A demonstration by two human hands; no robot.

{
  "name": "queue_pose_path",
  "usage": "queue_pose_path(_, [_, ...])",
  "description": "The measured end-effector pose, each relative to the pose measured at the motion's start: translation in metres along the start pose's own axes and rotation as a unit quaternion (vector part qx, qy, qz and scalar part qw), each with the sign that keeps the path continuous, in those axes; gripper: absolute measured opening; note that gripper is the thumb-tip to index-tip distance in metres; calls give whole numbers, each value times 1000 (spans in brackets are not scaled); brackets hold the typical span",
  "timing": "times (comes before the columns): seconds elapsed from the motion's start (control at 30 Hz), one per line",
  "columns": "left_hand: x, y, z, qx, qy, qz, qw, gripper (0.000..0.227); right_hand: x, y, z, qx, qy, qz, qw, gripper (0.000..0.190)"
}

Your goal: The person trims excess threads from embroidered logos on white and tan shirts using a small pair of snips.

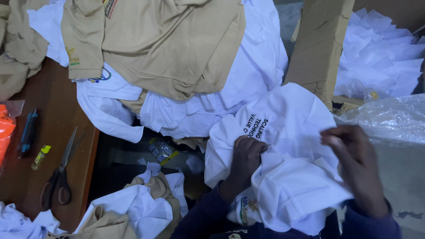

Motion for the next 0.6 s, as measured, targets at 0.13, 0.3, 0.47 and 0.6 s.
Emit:
queue_pose_path(0.13, [36,-35,22,-20,34,-6,999,5,-54,60,78,131,-242,11,961,71])
queue_pose_path(0.3, [32,-34,6,10,-24,-30,999,9,-67,51,90,164,-173,18,971,33])
queue_pose_path(0.47, [17,17,-39,127,-124,-50,983,23,-69,23,57,124,-92,5,988,24])
queue_pose_path(0.6, [106,16,-1,172,-36,-67,982,43,33,-55,13,-31,-190,-92,977,43])
Point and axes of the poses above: each hand's wrist, its own y-axis towards the middle knuckle, its own z-axis out of the palm, x = y × z, the point moved 4 cm from there along y, towards the middle knuckle, and after that the axes turned 6 degrees about -y, right-handed, at the moved point
